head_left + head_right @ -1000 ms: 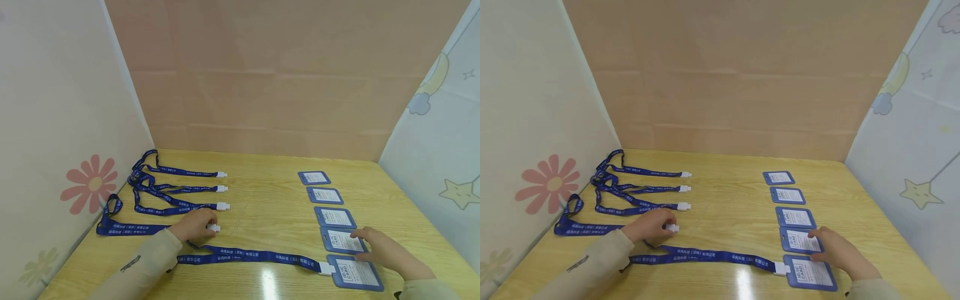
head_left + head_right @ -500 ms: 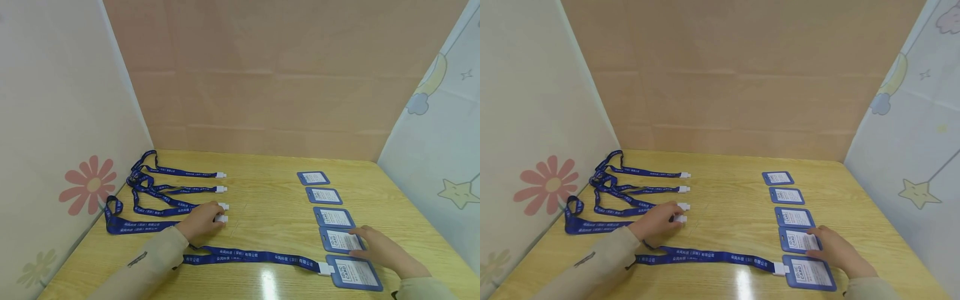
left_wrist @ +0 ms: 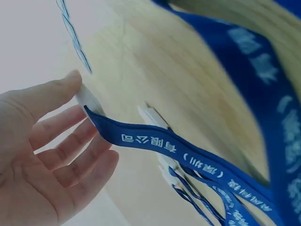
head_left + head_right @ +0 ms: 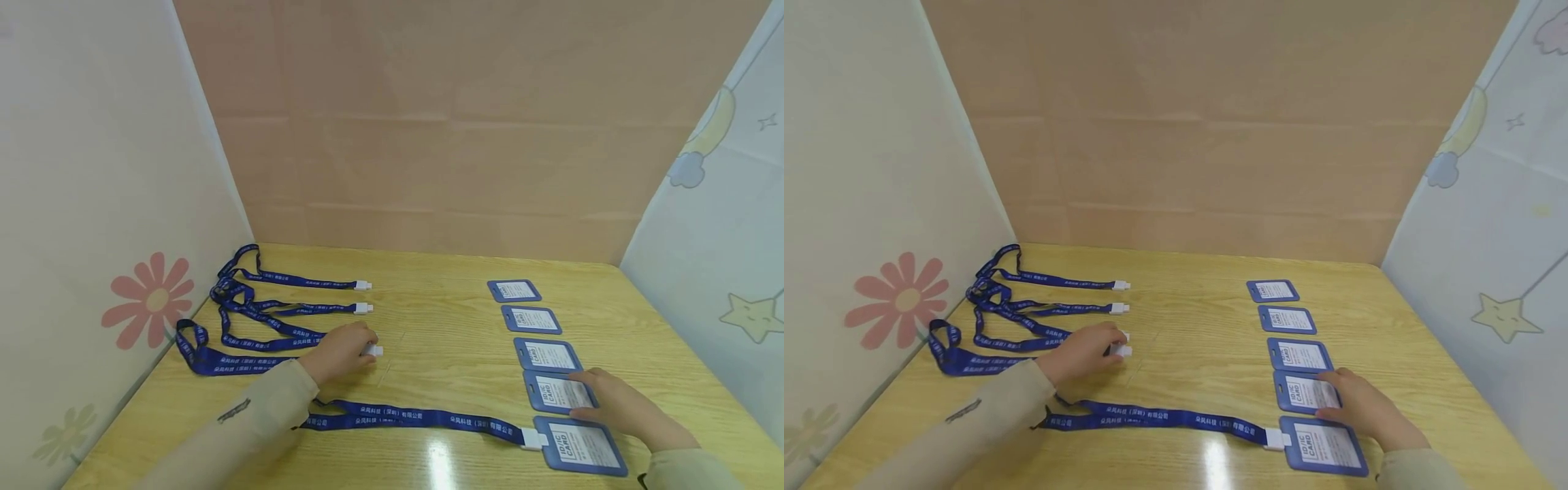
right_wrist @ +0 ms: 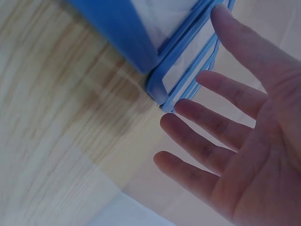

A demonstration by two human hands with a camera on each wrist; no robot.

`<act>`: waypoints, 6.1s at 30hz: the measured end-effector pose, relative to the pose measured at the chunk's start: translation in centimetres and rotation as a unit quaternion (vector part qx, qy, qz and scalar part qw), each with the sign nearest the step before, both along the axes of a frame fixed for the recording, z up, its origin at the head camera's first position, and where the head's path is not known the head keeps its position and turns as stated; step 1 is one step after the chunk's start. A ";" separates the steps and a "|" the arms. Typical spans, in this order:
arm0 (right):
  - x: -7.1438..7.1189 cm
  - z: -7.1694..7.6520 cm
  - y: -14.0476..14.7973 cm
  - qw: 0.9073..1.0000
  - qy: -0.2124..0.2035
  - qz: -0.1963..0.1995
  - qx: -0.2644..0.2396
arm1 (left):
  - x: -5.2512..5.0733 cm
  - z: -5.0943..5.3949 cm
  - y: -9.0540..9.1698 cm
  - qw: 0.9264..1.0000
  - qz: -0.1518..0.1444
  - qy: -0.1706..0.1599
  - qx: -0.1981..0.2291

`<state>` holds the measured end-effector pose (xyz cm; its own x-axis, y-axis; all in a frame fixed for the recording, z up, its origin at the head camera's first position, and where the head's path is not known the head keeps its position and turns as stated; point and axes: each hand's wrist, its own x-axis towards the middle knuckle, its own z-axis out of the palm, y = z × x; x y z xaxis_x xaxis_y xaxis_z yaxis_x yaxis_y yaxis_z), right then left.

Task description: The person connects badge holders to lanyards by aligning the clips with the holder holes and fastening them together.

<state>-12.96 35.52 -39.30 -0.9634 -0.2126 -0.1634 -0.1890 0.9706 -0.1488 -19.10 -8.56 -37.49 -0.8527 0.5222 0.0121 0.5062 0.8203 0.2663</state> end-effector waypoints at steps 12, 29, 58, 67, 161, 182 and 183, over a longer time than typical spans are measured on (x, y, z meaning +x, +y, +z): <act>0.0 0.1 -0.3 1.000 -0.007 -0.003 -0.007 | -0.2 0.4 3.1 0.998 -0.019 -0.014 -0.051; 0.2 0.0 -0.6 1.000 -0.010 -0.020 -0.004 | 0.0 -0.2 5.9 0.997 -0.043 -0.008 -0.066; 0.3 0.4 -1.1 0.999 -0.011 -0.033 -0.007 | 0.3 -0.9 10.2 0.992 -0.101 0.031 -0.076; 0.5 0.4 -1.2 0.999 -0.008 -0.035 -0.004 | 0.5 -1.4 11.3 0.987 -0.132 0.065 -0.068; 0.8 0.1 -1.2 0.999 0.005 -0.036 -0.021 | 1.6 -2.6 20.0 0.981 -0.188 0.036 -0.027; 0.5 0.1 -1.2 0.999 0.010 -0.036 -0.024 | 1.3 -2.8 20.9 0.975 -0.212 0.065 -0.020; 0.5 0.1 -1.2 0.999 0.010 -0.036 -0.024 | 1.3 -2.9 21.0 0.975 -0.211 0.066 -0.022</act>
<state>-12.50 34.35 -39.22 -0.9793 -0.1505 -0.1352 -0.1231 0.9736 -0.1921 -17.81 12.40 -40.37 -0.5540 0.8289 0.0770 0.8287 0.5403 0.1464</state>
